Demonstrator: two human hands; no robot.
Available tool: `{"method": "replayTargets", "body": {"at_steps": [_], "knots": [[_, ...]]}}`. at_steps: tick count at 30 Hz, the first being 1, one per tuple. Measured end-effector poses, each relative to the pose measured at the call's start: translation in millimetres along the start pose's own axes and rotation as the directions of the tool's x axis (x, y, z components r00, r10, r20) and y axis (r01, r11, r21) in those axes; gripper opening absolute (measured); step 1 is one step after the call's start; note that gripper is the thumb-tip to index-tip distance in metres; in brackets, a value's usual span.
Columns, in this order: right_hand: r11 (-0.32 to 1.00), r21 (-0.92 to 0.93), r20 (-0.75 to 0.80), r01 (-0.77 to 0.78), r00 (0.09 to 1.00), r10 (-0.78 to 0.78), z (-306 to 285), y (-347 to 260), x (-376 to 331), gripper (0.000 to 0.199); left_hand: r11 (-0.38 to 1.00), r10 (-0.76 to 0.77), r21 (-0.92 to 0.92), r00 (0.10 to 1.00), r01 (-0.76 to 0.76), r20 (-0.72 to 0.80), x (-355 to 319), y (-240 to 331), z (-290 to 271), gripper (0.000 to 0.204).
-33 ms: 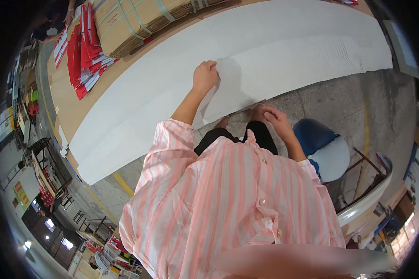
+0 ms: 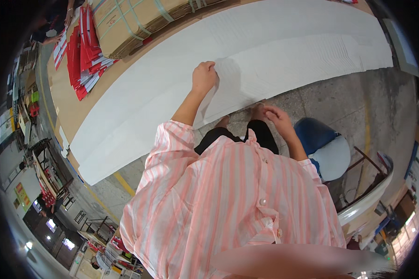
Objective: Counting and sorting large stacks of white cardboard or paper sheets on a workbench.
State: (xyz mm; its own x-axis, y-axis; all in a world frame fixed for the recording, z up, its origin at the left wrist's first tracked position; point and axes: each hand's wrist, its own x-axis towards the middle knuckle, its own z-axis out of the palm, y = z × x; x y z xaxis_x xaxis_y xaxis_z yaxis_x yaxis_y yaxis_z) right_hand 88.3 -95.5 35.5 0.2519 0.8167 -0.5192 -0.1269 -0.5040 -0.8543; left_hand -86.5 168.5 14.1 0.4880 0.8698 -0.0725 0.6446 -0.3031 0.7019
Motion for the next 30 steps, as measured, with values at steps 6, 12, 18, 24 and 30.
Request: {"method": "replayTargets", "body": {"at_steps": [6, 12, 18, 24, 30], "knots": [[0.999, -0.039, -0.042, 0.026, 0.999, -0.028, -18, -10, 4, 0.027, 0.986, -0.051, 0.155, 0.998, 0.058, -0.049, -4, 11, 7, 0.023], [0.996, 0.057, 0.009, 0.075, 0.997, -0.076, -16, -15, 6, 0.025, 0.992, -0.090, -0.092, 0.993, 0.083, -0.075, 0, 4, 4, 0.020], [0.997, 0.031, 0.197, 0.075, 0.977, -0.080, -34, -23, 14, 0.027, 0.224, -0.384, -0.855, 0.849, 0.468, 0.364, -27, 31, 1, 0.034], [0.978, -0.156, 0.456, 0.139, 0.889, -0.054, -100, -58, 35, 0.029, -0.073, -0.159, -0.924, 0.910, 0.375, 0.382, -96, 41, 60, 0.051], [0.979, -0.166, 0.477, 0.120, 0.879, -0.027, -187, -70, 53, 0.027, -0.525, -0.426, -0.821, 0.904, -0.224, 0.025, -115, 127, 128, 0.044]]}}
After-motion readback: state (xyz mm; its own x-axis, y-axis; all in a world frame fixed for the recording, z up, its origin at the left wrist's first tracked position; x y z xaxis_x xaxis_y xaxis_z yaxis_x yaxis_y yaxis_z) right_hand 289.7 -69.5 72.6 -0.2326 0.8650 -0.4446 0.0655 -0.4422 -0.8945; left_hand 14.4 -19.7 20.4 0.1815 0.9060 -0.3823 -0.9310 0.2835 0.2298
